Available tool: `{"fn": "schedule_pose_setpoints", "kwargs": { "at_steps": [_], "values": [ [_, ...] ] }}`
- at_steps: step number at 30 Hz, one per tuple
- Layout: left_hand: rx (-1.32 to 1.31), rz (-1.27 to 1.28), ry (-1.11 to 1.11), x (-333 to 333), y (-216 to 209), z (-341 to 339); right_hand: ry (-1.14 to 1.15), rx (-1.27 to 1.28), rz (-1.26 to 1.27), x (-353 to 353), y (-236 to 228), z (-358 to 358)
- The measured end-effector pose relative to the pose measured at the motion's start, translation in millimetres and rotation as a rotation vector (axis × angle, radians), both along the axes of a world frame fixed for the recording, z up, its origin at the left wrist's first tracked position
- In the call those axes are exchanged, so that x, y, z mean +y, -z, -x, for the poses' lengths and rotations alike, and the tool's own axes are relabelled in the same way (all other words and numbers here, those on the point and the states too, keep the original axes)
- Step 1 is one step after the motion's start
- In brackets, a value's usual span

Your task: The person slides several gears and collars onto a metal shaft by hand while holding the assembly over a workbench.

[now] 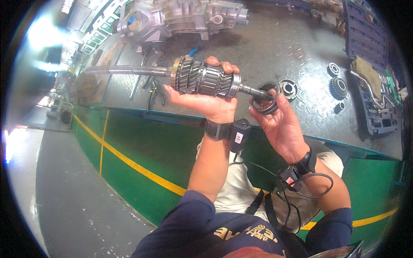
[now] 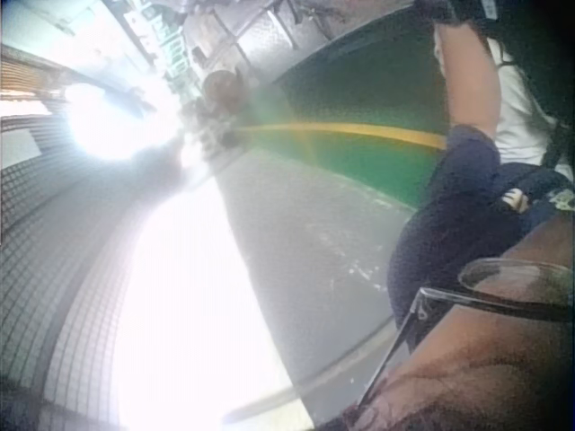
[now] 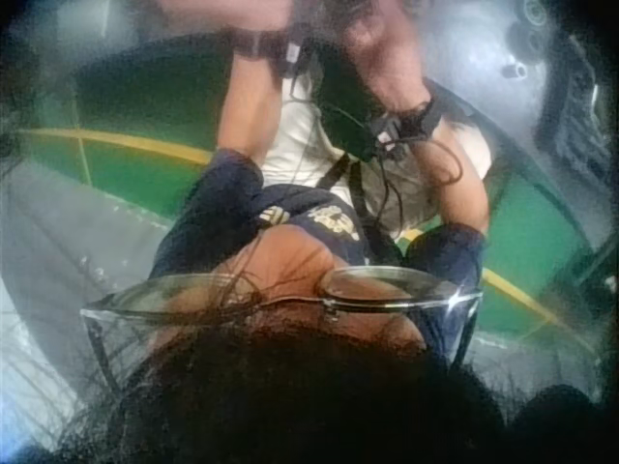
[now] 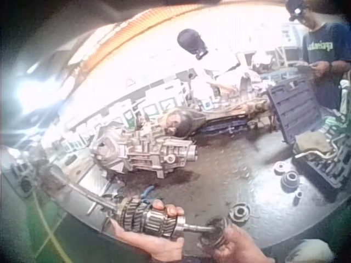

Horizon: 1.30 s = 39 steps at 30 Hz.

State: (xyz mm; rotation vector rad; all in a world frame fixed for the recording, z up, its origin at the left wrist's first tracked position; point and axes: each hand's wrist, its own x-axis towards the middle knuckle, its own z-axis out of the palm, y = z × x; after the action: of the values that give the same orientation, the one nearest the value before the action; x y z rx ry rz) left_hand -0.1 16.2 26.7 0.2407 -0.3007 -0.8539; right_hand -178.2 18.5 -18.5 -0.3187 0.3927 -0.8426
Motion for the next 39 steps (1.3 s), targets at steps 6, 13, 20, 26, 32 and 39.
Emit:
{"fn": "schedule_pose_setpoints", "kwargs": {
  "at_steps": [6, 13, 20, 26, 32, 39],
  "values": [
    [0.017, 0.008, -0.066, -1.6, -4.4, 13.2, 0.078, -0.045, 0.032, -2.9, -6.6, -15.8],
    [-0.020, -0.041, -0.106, -3.9, -5.9, 19.5, -0.091, 0.020, -0.091, -6.8, -16.5, -9.6],
    [0.014, -0.016, -0.076, -4.5, 0.5, 23.0, 0.017, 0.081, -0.042, -10.5, -33.8, -10.3],
    [0.007, -0.074, -0.102, -8.4, -0.1, 27.5, 0.121, 0.064, -0.078, -14.5, -29.5, -8.0],
    [0.027, -0.083, -0.117, -10.4, -2.0, 28.0, 0.117, -0.017, -0.089, -16.1, -23.6, -5.8],
    [0.021, -0.080, -0.113, -12.6, 0.0, 25.5, 0.125, -0.021, -0.121, -16.0, -24.0, -6.8]
  ]
}}
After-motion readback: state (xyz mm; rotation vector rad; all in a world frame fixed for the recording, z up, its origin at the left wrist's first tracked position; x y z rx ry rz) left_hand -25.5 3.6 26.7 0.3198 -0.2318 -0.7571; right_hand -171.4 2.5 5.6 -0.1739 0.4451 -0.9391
